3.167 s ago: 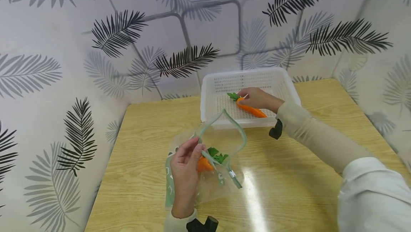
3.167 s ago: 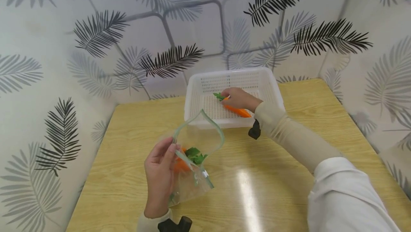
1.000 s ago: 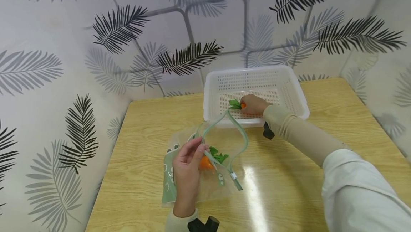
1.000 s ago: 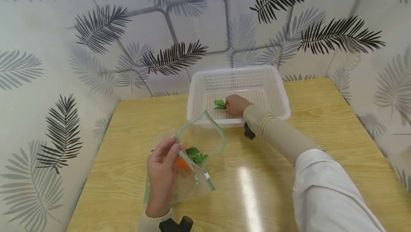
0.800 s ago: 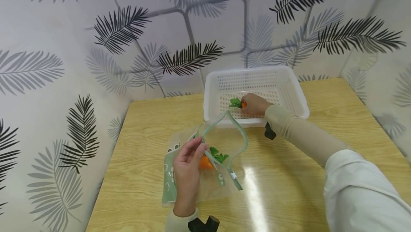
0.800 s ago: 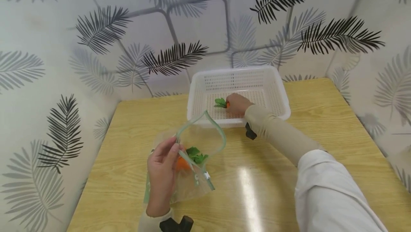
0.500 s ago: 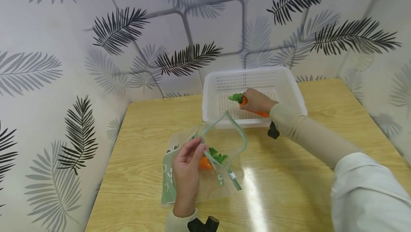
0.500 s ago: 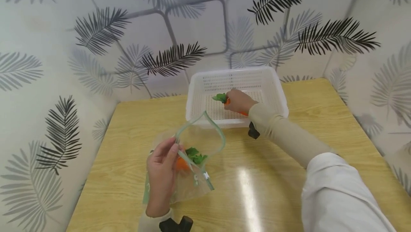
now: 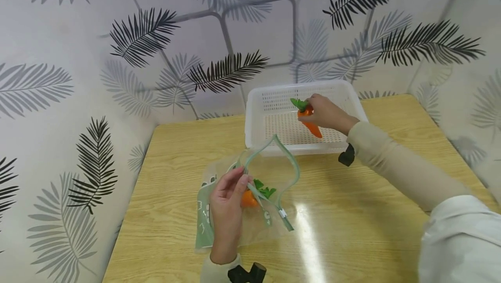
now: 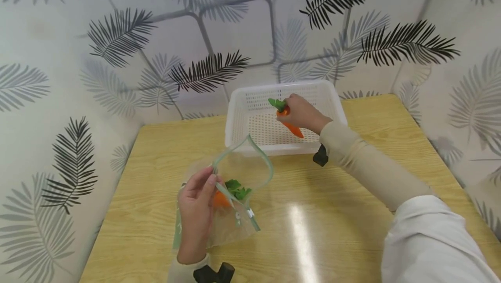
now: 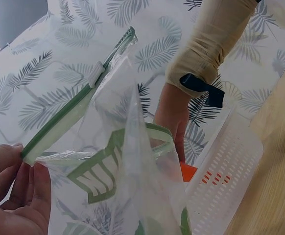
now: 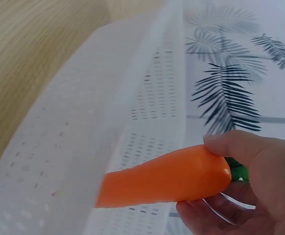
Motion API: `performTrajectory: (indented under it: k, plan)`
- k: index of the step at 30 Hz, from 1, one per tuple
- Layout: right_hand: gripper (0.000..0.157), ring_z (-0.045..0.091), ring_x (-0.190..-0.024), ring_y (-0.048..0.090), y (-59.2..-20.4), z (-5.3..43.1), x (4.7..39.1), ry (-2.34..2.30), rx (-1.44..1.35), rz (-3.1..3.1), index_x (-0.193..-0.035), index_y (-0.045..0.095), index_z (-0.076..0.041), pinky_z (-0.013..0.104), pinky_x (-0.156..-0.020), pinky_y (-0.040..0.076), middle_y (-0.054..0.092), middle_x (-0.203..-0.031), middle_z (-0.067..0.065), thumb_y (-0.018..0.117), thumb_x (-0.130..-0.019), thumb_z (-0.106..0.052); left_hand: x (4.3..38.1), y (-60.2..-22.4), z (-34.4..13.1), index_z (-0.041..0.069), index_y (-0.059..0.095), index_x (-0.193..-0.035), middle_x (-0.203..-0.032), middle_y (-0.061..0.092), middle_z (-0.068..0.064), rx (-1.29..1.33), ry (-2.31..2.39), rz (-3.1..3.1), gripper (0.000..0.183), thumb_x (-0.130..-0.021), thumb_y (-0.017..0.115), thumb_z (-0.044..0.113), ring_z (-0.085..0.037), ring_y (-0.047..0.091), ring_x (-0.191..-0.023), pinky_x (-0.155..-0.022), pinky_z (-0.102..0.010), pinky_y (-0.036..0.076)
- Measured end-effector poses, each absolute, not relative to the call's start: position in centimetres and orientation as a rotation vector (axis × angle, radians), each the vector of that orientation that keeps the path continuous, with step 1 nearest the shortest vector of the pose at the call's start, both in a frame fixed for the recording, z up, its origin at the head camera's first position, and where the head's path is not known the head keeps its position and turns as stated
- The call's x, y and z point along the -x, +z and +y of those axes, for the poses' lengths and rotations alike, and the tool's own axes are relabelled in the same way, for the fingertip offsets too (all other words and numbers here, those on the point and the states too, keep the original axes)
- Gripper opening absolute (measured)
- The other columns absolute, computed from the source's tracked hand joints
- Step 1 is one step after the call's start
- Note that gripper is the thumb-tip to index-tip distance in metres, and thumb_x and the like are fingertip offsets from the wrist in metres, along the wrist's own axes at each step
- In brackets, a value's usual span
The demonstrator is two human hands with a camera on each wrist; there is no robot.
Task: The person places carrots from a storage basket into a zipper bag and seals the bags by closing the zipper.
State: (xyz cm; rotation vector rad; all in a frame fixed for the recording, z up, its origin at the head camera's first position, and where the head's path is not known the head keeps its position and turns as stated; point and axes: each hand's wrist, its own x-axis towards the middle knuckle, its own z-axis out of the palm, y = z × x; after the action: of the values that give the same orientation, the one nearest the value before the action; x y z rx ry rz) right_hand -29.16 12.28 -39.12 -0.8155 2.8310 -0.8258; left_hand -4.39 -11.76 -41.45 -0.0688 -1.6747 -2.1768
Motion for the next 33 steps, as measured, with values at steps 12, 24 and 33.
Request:
performTrajectory:
  k: [12, 24, 33]
  plan:
    - [0.047, 0.024, -0.097, 0.052, -35.6, 14.1, 27.2, -1.234, 0.768, 2.825, -0.111, 0.049, -0.004, 0.037, -0.075, 0.049, 0.046, -0.106, 0.008, 0.063, -0.08, -0.037, 4.5, -41.4, -11.7, -0.001, 0.059, -0.108, -0.098, 0.057, -0.022, 0.058, -2.177, -1.675, 0.026, -0.083, 0.061, 0.01, -0.029, 0.057, -0.087, -0.083, -0.036, 0.047]
    - [0.036, 0.017, -0.096, 0.054, -32.0, 14.6, 22.4, -1.785, 0.828, 2.551, -0.111, 0.053, -0.001, 0.019, -0.077, 0.048, 0.048, -0.112, 0.007, 0.064, -0.082, -0.018, 4.5, -41.2, -11.7, 0.0, 0.058, -0.108, -0.096, 0.059, -0.018, 0.066, -2.163, -1.687, 0.026, -0.084, 0.059, 0.01, -0.029, 0.057, -0.088, -0.083, -0.036, 0.047]
    - [0.033, 0.022, -0.098, 0.051, -32.1, 15.5, 20.5, -2.258, 0.97, 2.159, -0.112, 0.052, 0.006, 0.021, -0.081, 0.047, 0.049, -0.113, 0.017, 0.059, -0.08, 0.004, 4.5, -41.1, -11.6, -0.001, 0.059, -0.107, -0.095, 0.059, -0.018, 0.056, -2.157, -1.686, 0.026, -0.084, 0.06, 0.01, -0.029, 0.057, -0.087, -0.082, -0.036, 0.047]
